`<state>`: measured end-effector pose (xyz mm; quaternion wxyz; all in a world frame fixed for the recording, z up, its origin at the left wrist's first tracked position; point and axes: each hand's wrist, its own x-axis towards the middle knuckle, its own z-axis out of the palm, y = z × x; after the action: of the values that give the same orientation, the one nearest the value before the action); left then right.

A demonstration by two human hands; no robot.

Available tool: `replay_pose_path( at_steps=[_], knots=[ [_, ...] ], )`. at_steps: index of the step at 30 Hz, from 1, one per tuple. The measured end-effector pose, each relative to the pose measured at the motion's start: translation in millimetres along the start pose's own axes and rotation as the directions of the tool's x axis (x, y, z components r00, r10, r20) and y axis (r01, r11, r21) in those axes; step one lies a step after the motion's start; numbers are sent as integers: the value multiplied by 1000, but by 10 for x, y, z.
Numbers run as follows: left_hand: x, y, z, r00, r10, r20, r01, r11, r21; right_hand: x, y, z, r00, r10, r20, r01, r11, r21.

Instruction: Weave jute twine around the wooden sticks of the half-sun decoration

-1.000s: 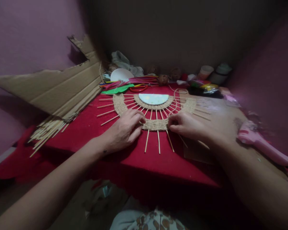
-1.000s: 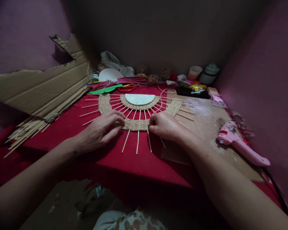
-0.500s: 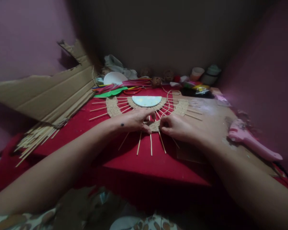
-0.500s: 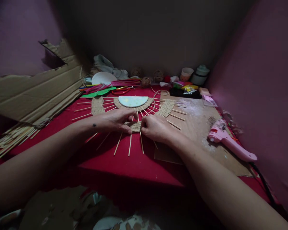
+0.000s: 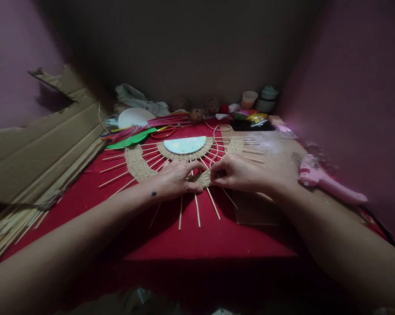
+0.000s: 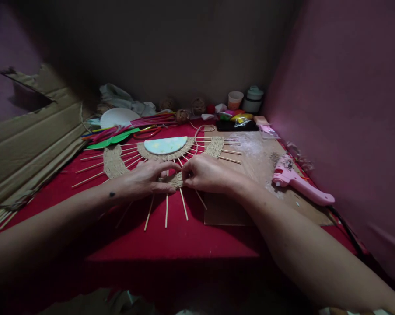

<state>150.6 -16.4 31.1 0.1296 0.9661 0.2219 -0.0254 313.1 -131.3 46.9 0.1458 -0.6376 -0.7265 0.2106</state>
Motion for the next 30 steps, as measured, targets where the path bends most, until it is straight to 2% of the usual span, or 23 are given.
replay_pose_path(
  at_steps=[2, 7, 10, 13, 15, 18, 20, 23, 26, 30],
  knots=[
    [6, -46, -32, 1000, -7, -13, 7, 1000, 14, -47, 6, -102, 1000, 13, -20, -13, 1000, -25],
    [22, -171, -31, 999, -28, -24, 29, 999, 25, -185, -11, -365, 987, 47, -153, -76, 979, -189],
    [8, -209, 26, 995, 55, -88, -50, 997, 62, -223, -9, -431, 990, 90, -109, -110, 975, -194],
    [-18, -225, 90, 973, 165, -164, -158, 986, 56, -206, 25, -382, 994, 48, 96, -38, 994, -103],
    [-32, -228, 125, 946, 230, -228, -230, 973, 31, -185, 41, -315, 972, -21, 232, 25, 1000, -16],
    [-44, -221, 152, 903, 321, -287, -345, 938, -35, -173, 12, -230, 937, -106, 333, 75, 992, 103],
    [-52, -211, 150, 894, 358, -269, -394, 914, -94, -188, -37, -193, 934, -137, 330, 93, 985, 147],
    [-63, -203, 136, 891, 384, -240, -426, 891, -155, -243, -102, -135, 952, -112, 284, 74, 987, 144],
    [-63, -216, 134, 875, 425, -232, -463, 874, -144, -325, -117, -33, 975, -67, 212, 46, 994, 103],
    [-49, -243, 161, 834, 508, -216, -534, 841, -82, -438, -125, 140, 984, -126, 125, 124, 992, 25]
  ],
)
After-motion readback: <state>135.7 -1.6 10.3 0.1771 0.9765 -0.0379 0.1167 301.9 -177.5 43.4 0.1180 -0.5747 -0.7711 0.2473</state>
